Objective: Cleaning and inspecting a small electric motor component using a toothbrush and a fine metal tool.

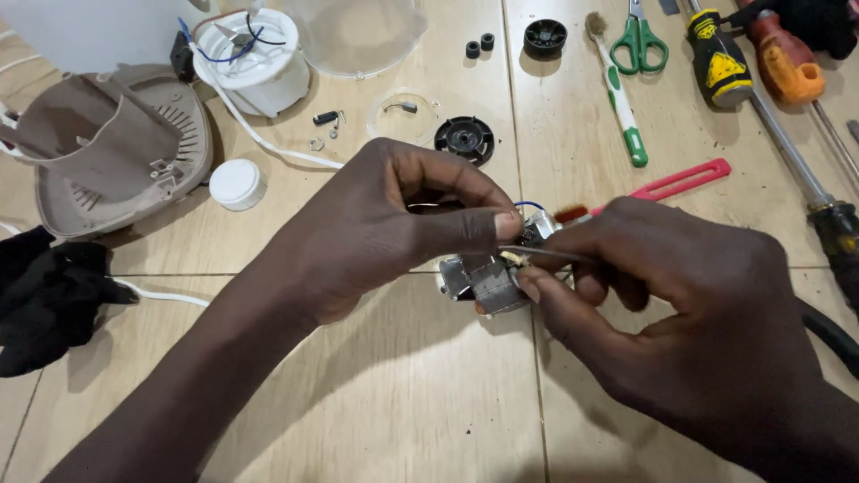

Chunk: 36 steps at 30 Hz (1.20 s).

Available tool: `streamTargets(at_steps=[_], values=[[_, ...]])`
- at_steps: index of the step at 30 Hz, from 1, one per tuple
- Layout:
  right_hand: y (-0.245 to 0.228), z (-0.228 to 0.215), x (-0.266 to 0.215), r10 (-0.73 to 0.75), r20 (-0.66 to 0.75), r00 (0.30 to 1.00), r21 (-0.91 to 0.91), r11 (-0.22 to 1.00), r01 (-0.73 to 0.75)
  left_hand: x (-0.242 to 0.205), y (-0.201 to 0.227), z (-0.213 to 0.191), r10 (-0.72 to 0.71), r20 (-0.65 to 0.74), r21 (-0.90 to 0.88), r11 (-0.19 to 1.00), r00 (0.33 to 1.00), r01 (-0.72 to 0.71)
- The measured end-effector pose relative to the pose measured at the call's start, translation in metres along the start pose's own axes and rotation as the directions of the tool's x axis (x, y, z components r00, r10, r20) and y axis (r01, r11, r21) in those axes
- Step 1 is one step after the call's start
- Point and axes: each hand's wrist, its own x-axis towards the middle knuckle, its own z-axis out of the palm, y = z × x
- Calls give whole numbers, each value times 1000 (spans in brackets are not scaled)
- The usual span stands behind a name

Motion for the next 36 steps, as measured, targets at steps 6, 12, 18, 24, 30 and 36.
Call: streamTargets(at_steps=[6,12,18,24,30,36], values=[[17,-3,-2,254,212,944,257,917,-305,1,0,0,-4,-4,32,999,1000,4],[23,4,-1,281,218,934,378,859,-347,5,4,1,-18,2,24,1000,1000,18],[23,9,-3,281,180,943,422,844,-332,11,8,1,-110,14,-44,993,994,110],[23,12,-6,280,161,946,488,810,-323,16,6,0,-70,82,-28,997,994,72],[25,6,-6,338,161,927,410,832,-374,19,3,-4,-20,115,33,999,993,16],[26,3,-6,393,201,898,401,803,-441,17,2,-2,-20,108,39,999,994,16]])
